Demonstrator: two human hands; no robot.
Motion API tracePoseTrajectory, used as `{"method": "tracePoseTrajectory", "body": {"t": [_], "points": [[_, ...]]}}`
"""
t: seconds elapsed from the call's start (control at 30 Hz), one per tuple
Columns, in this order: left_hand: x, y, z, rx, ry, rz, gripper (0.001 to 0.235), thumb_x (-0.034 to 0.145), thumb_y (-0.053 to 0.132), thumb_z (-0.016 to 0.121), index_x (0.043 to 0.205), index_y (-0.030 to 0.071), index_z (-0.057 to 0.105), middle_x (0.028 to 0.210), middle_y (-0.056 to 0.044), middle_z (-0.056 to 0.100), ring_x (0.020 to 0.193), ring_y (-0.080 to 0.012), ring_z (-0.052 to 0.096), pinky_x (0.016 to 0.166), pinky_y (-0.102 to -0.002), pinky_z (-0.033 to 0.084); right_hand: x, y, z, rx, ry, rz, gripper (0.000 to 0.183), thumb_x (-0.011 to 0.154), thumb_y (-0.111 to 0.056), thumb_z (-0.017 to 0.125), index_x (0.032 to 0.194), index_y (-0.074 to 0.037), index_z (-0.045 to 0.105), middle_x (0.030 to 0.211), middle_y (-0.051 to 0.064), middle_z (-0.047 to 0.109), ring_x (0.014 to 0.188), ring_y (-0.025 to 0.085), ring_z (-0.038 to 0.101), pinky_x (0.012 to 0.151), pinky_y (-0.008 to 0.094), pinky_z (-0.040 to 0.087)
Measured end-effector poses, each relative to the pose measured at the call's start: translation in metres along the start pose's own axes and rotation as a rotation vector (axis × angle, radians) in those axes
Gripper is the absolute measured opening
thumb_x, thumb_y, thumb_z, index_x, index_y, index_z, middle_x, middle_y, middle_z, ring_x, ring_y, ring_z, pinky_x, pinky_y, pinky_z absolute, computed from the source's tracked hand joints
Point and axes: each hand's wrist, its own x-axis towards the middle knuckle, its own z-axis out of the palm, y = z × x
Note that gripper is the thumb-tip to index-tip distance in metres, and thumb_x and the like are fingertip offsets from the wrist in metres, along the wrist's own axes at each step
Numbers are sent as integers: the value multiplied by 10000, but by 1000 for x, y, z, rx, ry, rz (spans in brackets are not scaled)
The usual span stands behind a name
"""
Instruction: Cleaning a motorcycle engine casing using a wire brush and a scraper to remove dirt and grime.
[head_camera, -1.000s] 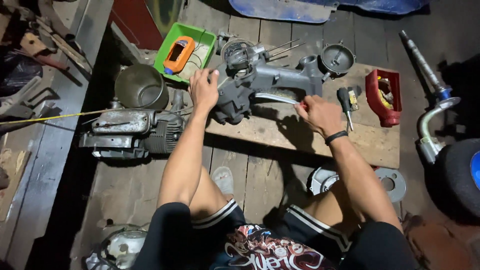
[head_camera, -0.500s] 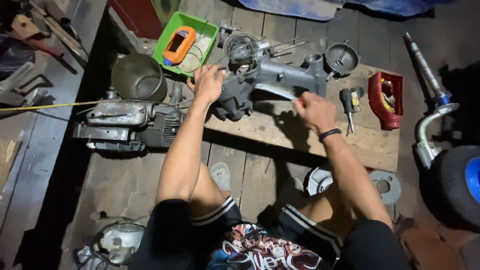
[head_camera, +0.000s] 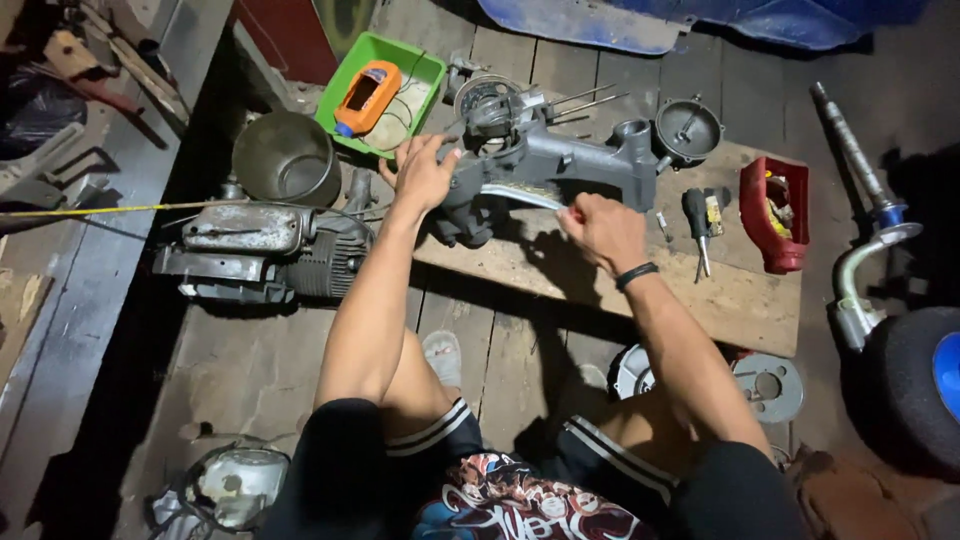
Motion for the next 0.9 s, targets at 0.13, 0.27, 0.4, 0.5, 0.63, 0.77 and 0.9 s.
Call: {"method": "tracePoseTrajectory", "body": {"t": [0.13, 0.27, 0.4, 0.5, 0.63, 0.77, 0.9], "points": [[6, -2, -1, -28, 21, -12, 447, 1081, 532, 458, 1468, 314, 512, 1562, -22, 398, 1523, -312, 200, 1139, -786, 118, -3, 38, -10, -26, -38, 58, 388, 1007, -595, 522, 918, -228, 610, 793, 45, 645, 810, 281, 702, 677, 416, 547], [-2, 2, 0, -64, -38, 2, 412, 1091, 498, 461, 1466, 335, 514, 1550, -21, 394, 1525, -305, 200, 1163, -766, 84, -3, 5, 0, -22, -16, 11, 391, 986, -602, 513, 884, -231, 587, 746, 37, 626, 773, 282, 695, 658, 425, 547], [10, -8, 5, -30, -9, 7, 424, 1088, 514, 467, 1461, 324, 529, 1559, -38, 410, 1525, -312, 236, 1198, -725, 97, -6, 27, -12, -141, 22, 17, 344, 984, -579, 559, 899, -249, 603, 766, 30, 636, 789, 258, 704, 674, 409, 550], [1, -1, -1, -34, -55, 10, 415, 1100, 506, 431, 1464, 327, 516, 1555, -35, 390, 1527, -303, 217, 1208, -692, 75, -15, 46, -9, -24, -55, 102, 415, 1003, -621, 509, 934, -220, 591, 783, 61, 640, 804, 311, 701, 662, 452, 553], [0, 1, -2, -72, 8, 9, 374, 1095, 468, 470, 1430, 328, 559, 1548, -45, 420, 1525, -307, 246, 1214, -691, 79, -2, 4, -2, -128, 141, -54, 373, 969, -601, 541, 830, -255, 555, 702, 16, 586, 697, 256, 685, 603, 403, 552], [1, -2, 0, -60, -40, 9, 390, 1097, 500, 464, 1446, 343, 537, 1550, -36, 400, 1527, -294, 236, 1217, -688, 76, -16, 36, -9, -136, 135, -9, 372, 974, -593, 556, 852, -242, 563, 699, 24, 588, 689, 287, 688, 583, 423, 544], [9, -5, 2, -78, -14, -3, 379, 1089, 496, 482, 1427, 339, 551, 1553, -29, 403, 1534, -292, 223, 1214, -707, 64, -4, -1, -9, -193, 267, -39, 378, 939, -594, 589, 776, -256, 540, 633, -2, 556, 613, 247, 665, 524, 396, 525]]}}
